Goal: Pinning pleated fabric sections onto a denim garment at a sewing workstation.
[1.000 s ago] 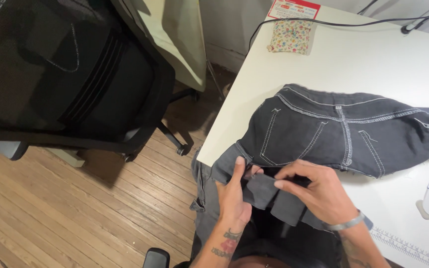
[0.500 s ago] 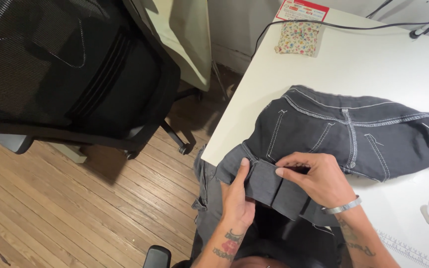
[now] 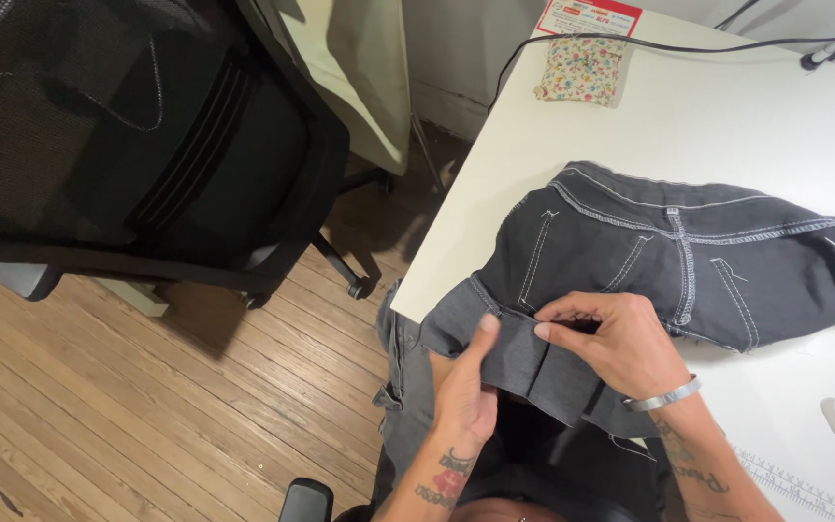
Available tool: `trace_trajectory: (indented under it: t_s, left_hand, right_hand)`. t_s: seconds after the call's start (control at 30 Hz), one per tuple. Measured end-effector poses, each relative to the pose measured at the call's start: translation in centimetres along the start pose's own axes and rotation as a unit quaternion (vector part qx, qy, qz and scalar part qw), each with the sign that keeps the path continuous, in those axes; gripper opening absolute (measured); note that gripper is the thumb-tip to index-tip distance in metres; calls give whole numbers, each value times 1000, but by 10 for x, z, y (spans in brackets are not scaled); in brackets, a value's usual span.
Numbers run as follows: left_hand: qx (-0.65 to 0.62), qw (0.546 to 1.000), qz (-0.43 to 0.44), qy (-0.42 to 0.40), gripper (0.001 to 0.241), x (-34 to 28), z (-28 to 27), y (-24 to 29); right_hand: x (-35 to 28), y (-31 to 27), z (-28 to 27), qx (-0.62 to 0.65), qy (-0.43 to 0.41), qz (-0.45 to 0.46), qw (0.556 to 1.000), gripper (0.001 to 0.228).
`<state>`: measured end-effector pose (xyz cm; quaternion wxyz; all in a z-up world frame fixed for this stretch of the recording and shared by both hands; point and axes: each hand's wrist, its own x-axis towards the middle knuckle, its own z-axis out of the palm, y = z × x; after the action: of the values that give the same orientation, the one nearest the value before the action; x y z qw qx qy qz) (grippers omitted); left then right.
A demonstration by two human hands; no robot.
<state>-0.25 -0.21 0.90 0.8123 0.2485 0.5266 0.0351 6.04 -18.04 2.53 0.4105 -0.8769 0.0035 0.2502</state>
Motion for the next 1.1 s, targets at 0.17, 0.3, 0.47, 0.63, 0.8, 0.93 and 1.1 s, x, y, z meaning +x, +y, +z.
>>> trace_trajectory:
  t_s: [0.17, 0.3, 0.47, 0.63, 0.8, 0.93, 1.1]
  left_hand:
    - [20, 996, 87, -31, 79, 12, -4, -20]
    - [-9, 997, 60, -45, 66, 37, -19, -35]
    - [28, 999, 29, -31, 76, 35, -20, -24]
    - [24, 999, 15, -17, 79, 34, -20, -22]
    - [16, 999, 4, -29, 89, 33, -21, -21]
    - [-19, 998, 0, -60, 83, 42, -29, -27]
    - [9, 1000, -7, -27, 87, 31, -21, -21]
  right_hand:
    - [0, 0, 1, -2, -5, -25, 1000, 12]
    - [-15, 21, 9, -63, 25, -151, 986, 27]
    - [-57, 34, 45, -168, 185, -330, 910, 19]
    - [-75, 38, 58, -170, 285, -316, 889, 20]
    - [-74, 54, 59, -123, 265, -210, 933, 16]
    - [-66, 40, 41, -20, 226, -104, 968, 24]
    - [-61, 20, 26, 17, 200, -37, 979, 32]
